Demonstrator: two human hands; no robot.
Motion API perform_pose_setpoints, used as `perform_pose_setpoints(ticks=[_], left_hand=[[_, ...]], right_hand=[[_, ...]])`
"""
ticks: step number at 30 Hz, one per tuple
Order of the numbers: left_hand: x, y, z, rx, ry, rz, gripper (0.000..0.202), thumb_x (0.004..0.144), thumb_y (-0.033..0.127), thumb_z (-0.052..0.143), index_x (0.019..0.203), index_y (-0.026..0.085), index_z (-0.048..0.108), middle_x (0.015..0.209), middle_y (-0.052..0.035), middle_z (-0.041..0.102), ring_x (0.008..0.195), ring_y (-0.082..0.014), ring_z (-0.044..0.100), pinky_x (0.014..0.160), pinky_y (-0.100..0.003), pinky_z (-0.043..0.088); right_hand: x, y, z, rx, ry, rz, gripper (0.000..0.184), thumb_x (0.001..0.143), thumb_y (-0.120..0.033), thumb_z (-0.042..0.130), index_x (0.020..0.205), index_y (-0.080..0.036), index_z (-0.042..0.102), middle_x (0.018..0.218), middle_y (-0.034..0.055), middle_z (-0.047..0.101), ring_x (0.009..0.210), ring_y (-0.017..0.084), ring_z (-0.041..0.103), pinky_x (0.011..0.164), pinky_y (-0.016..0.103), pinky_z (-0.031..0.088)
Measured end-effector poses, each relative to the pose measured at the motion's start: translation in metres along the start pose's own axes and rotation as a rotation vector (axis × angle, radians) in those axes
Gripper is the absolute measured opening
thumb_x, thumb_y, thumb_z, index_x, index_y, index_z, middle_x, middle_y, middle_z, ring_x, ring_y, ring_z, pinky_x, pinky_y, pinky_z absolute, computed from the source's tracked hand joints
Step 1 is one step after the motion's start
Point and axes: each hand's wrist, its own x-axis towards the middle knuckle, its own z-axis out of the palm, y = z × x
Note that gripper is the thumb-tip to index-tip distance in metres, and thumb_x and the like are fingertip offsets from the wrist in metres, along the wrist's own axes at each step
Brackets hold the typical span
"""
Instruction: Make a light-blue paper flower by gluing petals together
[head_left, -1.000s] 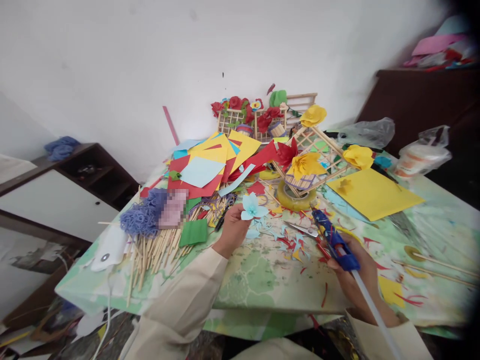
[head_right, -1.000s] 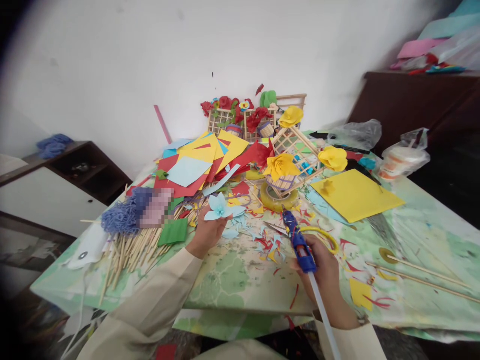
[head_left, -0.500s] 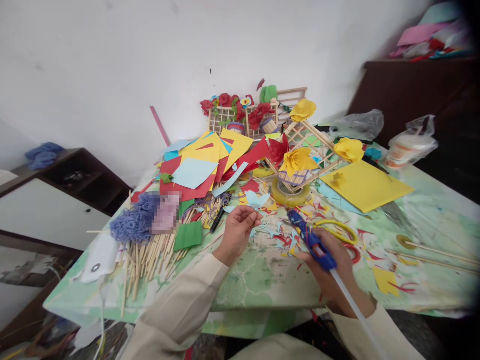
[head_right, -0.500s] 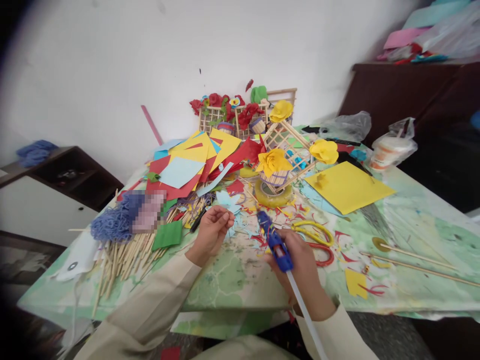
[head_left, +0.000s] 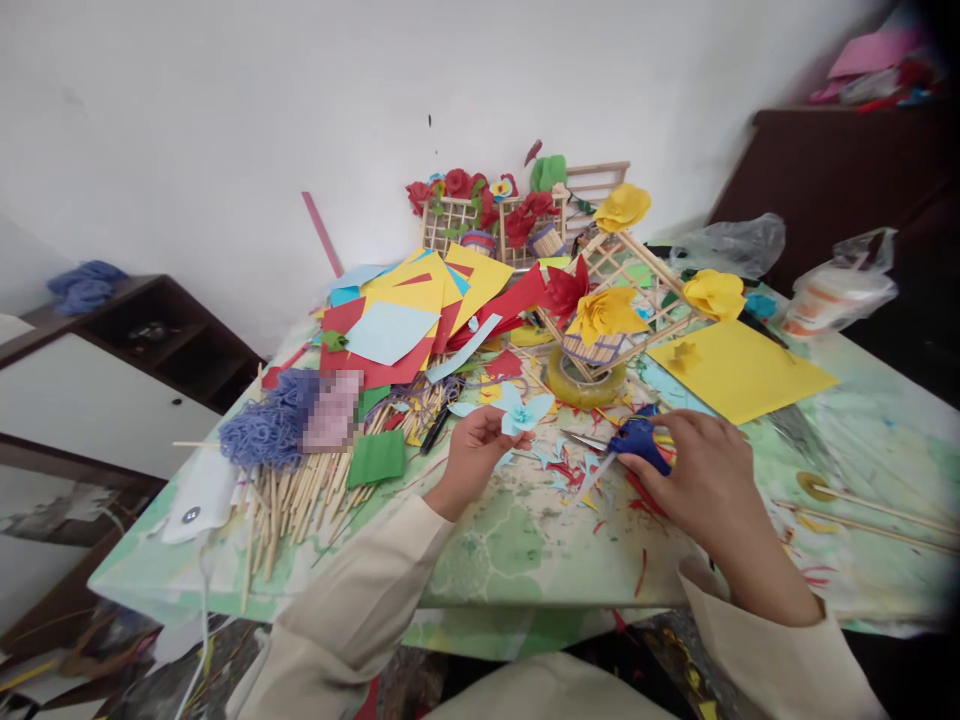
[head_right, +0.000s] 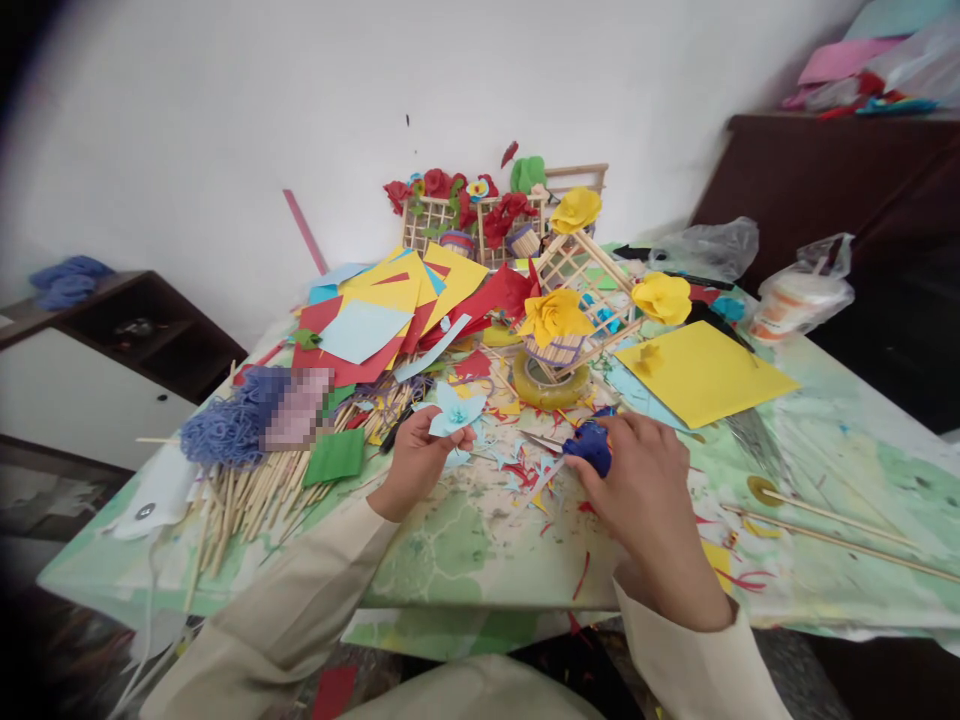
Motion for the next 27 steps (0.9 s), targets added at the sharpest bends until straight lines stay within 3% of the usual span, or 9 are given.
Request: perform_pose_setpoints(ticks=[4,8,14,21,27], left_hand=[[-0.005,-0.001,0.005,0.029,-0.097,-0.013,0.023,0.068,0.03,0.077,0.073,0.015,0.06,0.069,-0.0027,0.07,0.058,-0.0128,0.064,0.059,-0.026,0.052],[-0.006,-0.001,0.005,0.07,-0.122,0.001,0.022,0.069,0.031,0.076,0.074,0.016,0.061,0.065,-0.0013,0.068,0.056,-0.0121,0.062,0.056,-0.023,0.05],[-0.007,-0.002,0.003,0.041,-0.096,-0.015,0.025,0.066,0.031,0.078,0.073,0.016,0.06,0.058,0.0024,0.063,0.05,-0.009,0.057,0.05,-0.02,0.045],[-0.007,-0.003,0.004,0.013,-0.064,-0.011,0.026,0.063,0.029,0.079,0.08,0.018,0.062,0.061,0.0028,0.064,0.048,-0.008,0.055,0.048,-0.019,0.042],[-0.006,-0.006,0.001,0.117,-0.032,0.037,0.017,0.067,0.029,0.076,0.072,0.016,0.065,0.056,0.0025,0.061,0.048,-0.0084,0.053,0.048,-0.02,0.041]], right_hand=[[0.011,-0.057,-0.021,0.304,0.244,-0.255,0.028,0.08,-0.036,0.065,0.105,-0.023,0.061,0.097,0.0079,0.061,0.095,0.025,0.055,0.084,0.041,0.041],[0.018,-0.092,-0.022,0.427,0.328,-0.366,0.019,0.081,-0.023,0.066,0.099,-0.025,0.062,0.089,0.0035,0.063,0.087,0.02,0.054,0.08,0.038,0.039],[0.02,-0.098,-0.014,0.521,0.36,-0.353,0.015,0.081,-0.01,0.061,0.083,-0.026,0.064,0.081,-0.0004,0.066,0.083,0.017,0.054,0.08,0.036,0.037],[0.02,-0.101,-0.015,0.513,0.322,-0.355,0.015,0.082,-0.011,0.06,0.081,-0.025,0.065,0.082,0.0003,0.067,0.084,0.017,0.054,0.08,0.036,0.037],[0.02,-0.104,-0.013,0.521,0.286,-0.354,0.008,0.084,-0.019,0.061,0.082,-0.025,0.066,0.082,0.0007,0.067,0.086,0.017,0.053,0.081,0.036,0.037]])
